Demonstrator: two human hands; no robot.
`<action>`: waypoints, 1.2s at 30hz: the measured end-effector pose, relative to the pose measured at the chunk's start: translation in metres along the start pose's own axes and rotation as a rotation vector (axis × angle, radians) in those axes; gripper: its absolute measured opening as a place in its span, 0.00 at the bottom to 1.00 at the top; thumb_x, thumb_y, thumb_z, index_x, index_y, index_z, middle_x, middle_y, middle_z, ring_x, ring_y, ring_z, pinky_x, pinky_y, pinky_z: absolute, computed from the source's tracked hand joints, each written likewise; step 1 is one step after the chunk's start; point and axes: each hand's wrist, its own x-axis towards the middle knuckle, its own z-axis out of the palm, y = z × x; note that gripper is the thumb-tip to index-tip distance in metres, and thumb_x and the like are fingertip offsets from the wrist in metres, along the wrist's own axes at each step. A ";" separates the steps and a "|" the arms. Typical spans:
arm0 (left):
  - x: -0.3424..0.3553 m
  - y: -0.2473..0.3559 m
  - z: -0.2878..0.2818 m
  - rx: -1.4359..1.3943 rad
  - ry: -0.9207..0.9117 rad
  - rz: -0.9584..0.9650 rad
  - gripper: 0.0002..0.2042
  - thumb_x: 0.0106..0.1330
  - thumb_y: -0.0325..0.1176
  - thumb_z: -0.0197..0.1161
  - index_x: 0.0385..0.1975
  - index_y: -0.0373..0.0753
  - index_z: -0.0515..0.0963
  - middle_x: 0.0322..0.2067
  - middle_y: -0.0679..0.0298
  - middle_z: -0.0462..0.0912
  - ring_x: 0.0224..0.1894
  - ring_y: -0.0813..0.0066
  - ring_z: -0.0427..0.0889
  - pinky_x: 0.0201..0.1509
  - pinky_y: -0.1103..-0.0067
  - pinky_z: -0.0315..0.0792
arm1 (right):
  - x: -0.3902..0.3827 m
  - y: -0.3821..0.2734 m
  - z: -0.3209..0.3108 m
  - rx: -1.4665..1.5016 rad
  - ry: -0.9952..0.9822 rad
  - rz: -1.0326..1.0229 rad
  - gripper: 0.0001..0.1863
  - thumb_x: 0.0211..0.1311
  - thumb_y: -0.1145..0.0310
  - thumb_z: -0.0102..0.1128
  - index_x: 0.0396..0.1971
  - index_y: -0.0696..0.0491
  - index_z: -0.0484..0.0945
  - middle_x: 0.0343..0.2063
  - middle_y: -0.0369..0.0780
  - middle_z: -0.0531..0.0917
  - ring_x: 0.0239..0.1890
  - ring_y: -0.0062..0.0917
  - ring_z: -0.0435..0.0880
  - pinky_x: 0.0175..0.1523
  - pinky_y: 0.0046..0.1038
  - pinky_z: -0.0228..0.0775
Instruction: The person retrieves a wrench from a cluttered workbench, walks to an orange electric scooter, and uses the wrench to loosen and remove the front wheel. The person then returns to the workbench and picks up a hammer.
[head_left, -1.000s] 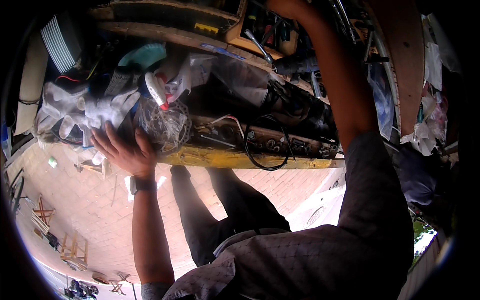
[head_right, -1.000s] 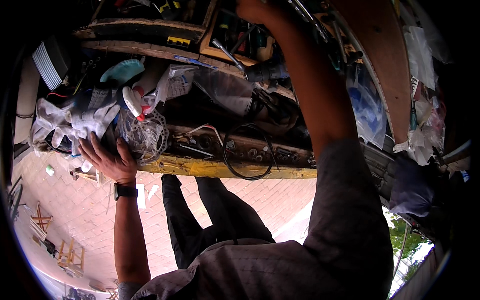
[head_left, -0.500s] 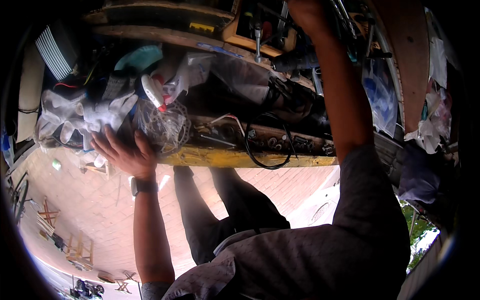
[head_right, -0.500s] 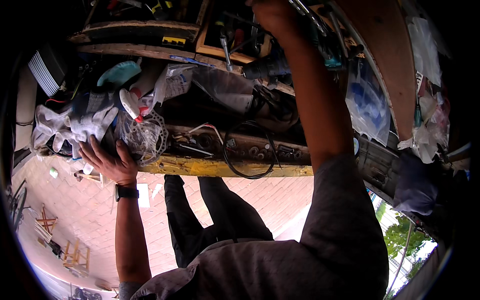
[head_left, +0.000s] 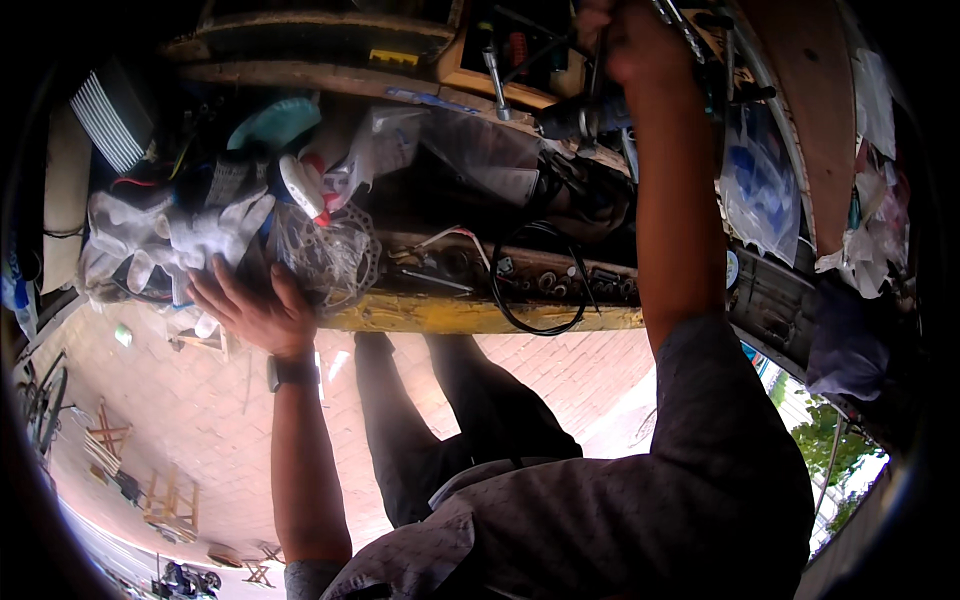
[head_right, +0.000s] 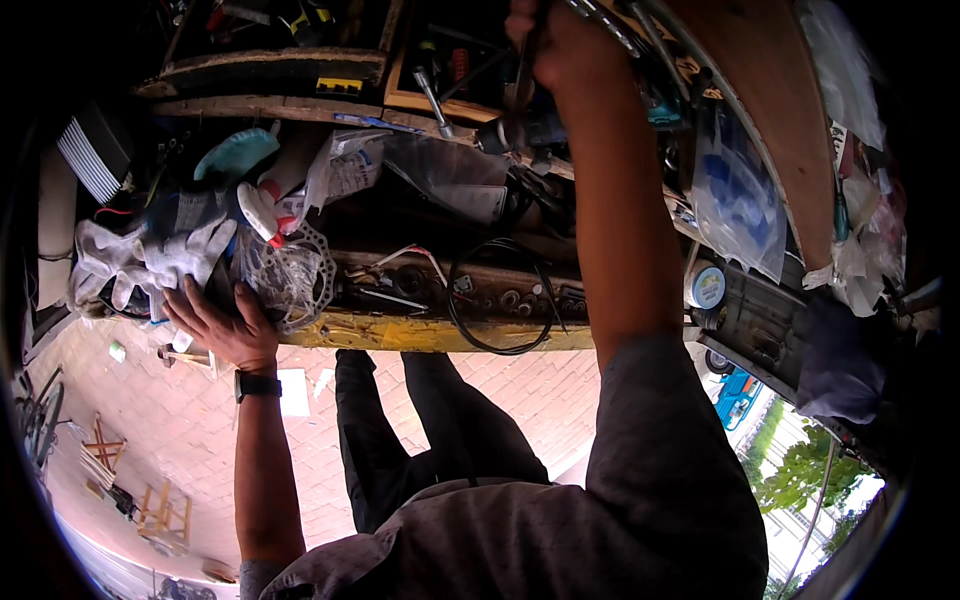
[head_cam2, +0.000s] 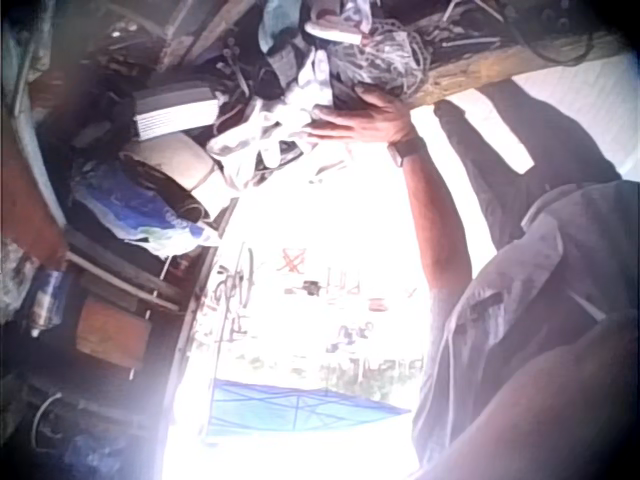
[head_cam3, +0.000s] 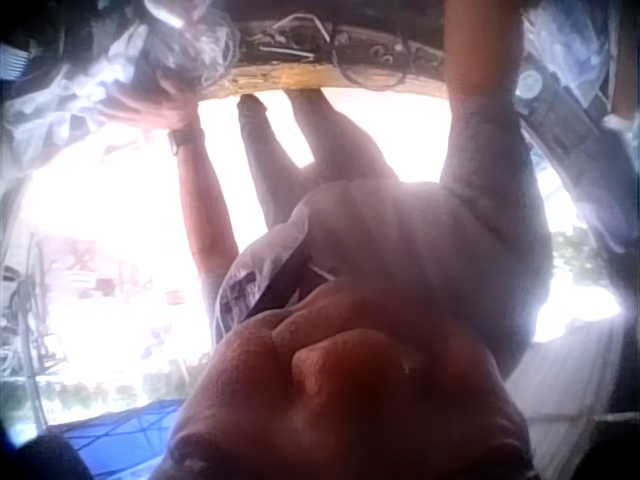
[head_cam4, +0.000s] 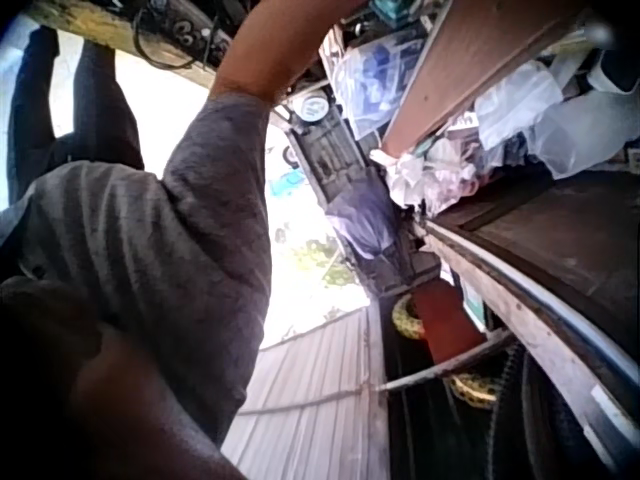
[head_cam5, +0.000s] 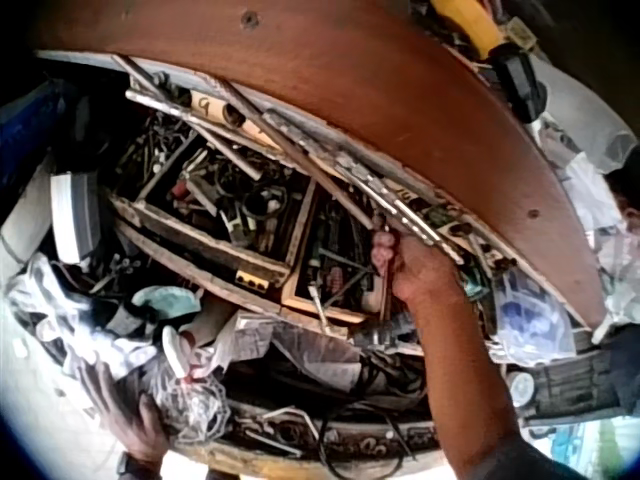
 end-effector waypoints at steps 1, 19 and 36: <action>0.000 0.000 0.000 0.003 0.001 -0.002 0.35 0.68 0.55 0.53 0.67 0.35 0.63 0.70 0.40 0.56 0.72 0.34 0.50 0.71 0.45 0.49 | -0.019 0.005 0.008 -0.207 -0.005 -0.014 0.13 0.63 0.61 0.63 0.40 0.54 0.81 0.29 0.44 0.82 0.31 0.33 0.82 0.36 0.34 0.74; 0.000 0.000 -0.002 0.007 0.005 -0.003 0.35 0.68 0.55 0.54 0.69 0.40 0.62 0.71 0.42 0.56 0.72 0.32 0.51 0.69 0.43 0.53 | -0.086 0.055 0.048 -1.863 -0.211 -0.773 0.14 0.49 0.75 0.63 0.39 0.56 0.82 0.32 0.48 0.85 0.34 0.41 0.87 0.39 0.42 0.81; -0.001 -0.001 -0.003 -0.022 -0.020 -0.023 0.35 0.68 0.54 0.55 0.68 0.36 0.63 0.71 0.41 0.55 0.73 0.34 0.48 0.72 0.45 0.48 | -0.072 0.027 0.013 -0.261 -0.151 -0.121 0.17 0.69 0.71 0.53 0.55 0.58 0.75 0.38 0.41 0.85 0.23 0.14 0.70 0.26 0.17 0.61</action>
